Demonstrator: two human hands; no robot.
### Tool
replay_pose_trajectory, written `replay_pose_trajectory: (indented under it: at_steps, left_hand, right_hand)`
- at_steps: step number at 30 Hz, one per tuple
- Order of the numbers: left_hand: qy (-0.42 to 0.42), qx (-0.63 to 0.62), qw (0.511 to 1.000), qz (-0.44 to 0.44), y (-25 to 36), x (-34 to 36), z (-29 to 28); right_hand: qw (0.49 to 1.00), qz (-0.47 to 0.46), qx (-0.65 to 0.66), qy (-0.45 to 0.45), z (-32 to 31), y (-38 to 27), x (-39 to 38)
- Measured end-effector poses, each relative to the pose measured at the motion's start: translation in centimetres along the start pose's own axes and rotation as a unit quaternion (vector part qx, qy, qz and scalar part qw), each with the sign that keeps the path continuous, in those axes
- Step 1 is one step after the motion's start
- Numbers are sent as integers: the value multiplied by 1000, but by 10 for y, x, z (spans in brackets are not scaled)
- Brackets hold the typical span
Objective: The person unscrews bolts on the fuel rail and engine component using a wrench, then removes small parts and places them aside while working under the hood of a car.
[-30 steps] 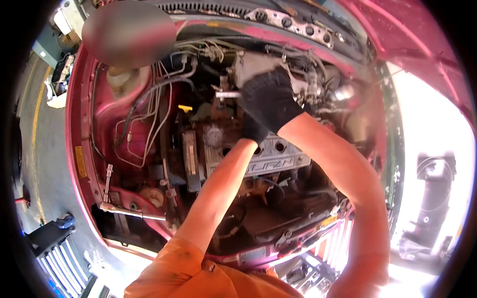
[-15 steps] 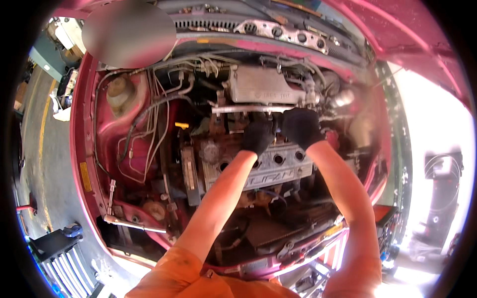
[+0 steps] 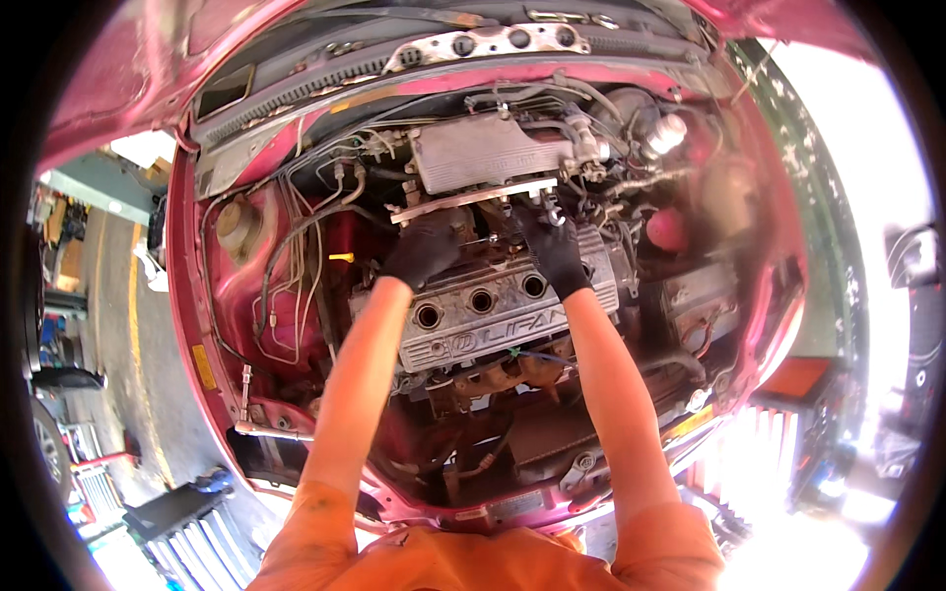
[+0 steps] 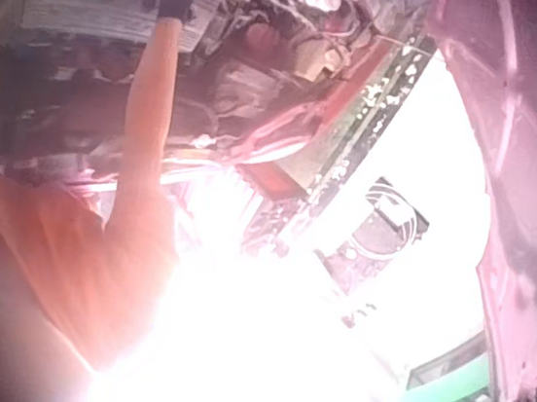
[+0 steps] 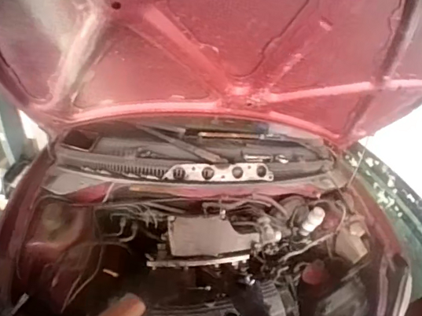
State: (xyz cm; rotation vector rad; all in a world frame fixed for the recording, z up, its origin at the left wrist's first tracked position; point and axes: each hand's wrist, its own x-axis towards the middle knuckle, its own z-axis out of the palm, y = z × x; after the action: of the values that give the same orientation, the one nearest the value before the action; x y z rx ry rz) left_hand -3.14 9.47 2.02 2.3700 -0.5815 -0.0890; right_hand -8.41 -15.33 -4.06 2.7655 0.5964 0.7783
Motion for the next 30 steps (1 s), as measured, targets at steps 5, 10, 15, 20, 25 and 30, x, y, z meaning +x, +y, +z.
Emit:
replay_pose_trajectory:
  at_steps: [5, 10, 15, 20, 25, 30]
  left_hand:
    - [-30, 116, 992, 48, -28, -13, -8]
    - [-125, 228, 965, -29, -37, -20, 16]
    - [-107, 194, 975, -9, -54, -33, 15]
    - [-176, 226, 957, -52, -33, -10, 13]
    - [-162, 177, 967, -86, -30, -13, 14]
    - [-122, 186, 971, -93, -42, -21, 19]
  right_hand:
    - [989, 11, 138, -46, 2, 1, 4]
    - [1000, -3, 15, 25, -11, -11, 16]
    - [947, 43, 95, -304, -30, -26, 44]
    - [902, 161, 390, -92, 37, 4, -5]
    - [898, 160, 399, -90, 9, 6, 24]
    - [985, 7, 146, -94, -70, -20, 39]
